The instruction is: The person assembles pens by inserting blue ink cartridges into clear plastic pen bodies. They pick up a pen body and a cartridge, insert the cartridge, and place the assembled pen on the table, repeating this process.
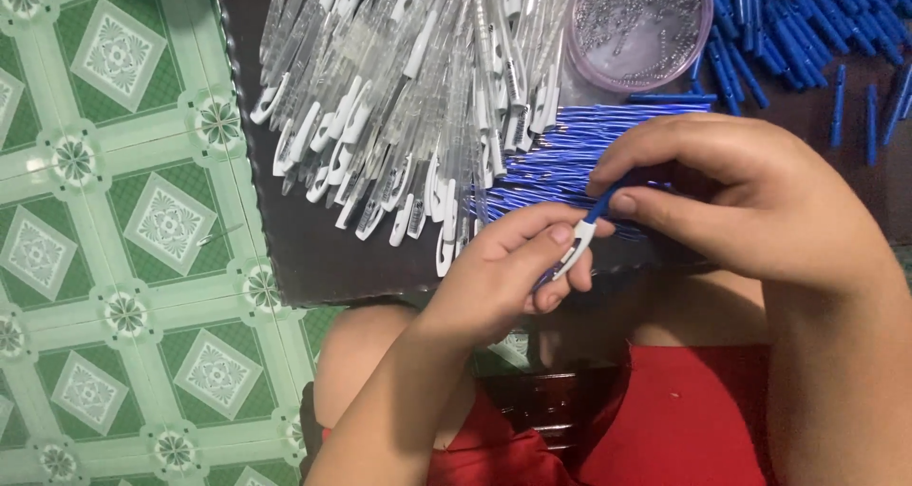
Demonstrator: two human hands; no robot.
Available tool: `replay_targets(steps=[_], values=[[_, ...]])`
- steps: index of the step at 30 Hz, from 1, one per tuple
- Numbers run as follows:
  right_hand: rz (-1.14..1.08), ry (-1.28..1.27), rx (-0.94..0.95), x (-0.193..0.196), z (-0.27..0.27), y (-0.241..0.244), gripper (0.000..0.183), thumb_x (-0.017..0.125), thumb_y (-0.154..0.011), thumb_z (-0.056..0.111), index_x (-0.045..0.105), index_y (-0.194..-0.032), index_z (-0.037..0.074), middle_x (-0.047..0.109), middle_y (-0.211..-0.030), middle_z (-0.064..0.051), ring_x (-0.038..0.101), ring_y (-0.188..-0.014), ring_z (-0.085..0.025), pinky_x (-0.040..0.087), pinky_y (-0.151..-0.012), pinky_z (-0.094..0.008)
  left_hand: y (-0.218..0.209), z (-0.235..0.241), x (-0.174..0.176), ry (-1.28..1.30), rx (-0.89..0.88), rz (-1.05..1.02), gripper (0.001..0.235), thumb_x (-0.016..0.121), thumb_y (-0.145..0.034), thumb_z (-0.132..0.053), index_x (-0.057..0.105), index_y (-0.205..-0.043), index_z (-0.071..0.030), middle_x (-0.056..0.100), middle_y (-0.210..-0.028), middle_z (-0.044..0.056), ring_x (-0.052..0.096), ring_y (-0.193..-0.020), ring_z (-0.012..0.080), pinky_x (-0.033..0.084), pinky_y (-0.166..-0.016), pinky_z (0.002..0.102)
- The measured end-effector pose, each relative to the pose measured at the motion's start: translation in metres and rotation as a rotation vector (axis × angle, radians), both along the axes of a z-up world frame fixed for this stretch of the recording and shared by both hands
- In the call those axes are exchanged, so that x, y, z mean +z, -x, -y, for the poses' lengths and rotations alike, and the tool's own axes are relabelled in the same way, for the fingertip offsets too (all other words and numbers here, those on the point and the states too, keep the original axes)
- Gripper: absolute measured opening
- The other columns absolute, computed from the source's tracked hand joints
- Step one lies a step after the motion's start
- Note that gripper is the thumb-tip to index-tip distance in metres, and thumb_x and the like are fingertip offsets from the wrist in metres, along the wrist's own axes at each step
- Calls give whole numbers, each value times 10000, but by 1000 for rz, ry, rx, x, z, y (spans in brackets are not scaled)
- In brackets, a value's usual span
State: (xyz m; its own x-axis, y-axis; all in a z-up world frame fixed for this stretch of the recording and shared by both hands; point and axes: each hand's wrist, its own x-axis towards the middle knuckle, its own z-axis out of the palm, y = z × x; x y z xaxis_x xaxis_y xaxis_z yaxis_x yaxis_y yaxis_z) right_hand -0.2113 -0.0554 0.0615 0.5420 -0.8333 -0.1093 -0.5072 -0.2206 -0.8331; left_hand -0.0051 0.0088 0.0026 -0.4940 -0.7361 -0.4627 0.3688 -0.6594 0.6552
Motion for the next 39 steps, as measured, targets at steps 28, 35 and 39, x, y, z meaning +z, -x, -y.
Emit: replay_targets(steps=[28,35,39], values=[[-1,49,332,-13,4,-6,272,534,-978,124,689,-1199,89,749,-1007,-47,713,-922,-207,540,-823,-355,-5,-2,-3,133,-62,112,226,564,-1018,-236,595,-1153,-57,760,-977,137,532,-611,72,437,-548,222],[-75,-10,240,-17,-1,-10,259,571,-977,190,711,-1188,135,782,-1086,0,737,-984,-163,540,-862,-326,-4,-4,-1,116,-60,157,170,569,-1012,-236,557,-1087,-84,774,-976,135,546,-611,75,436,-566,237],[-173,-73,43,-18,-3,-5,286,629,-948,232,716,-1195,117,789,-1017,10,734,-929,-132,533,-815,-307,-2,-4,-3,138,-21,96,167,586,-1013,-244,560,-1012,-79,765,-988,159,560,-632,78,448,-548,220]])
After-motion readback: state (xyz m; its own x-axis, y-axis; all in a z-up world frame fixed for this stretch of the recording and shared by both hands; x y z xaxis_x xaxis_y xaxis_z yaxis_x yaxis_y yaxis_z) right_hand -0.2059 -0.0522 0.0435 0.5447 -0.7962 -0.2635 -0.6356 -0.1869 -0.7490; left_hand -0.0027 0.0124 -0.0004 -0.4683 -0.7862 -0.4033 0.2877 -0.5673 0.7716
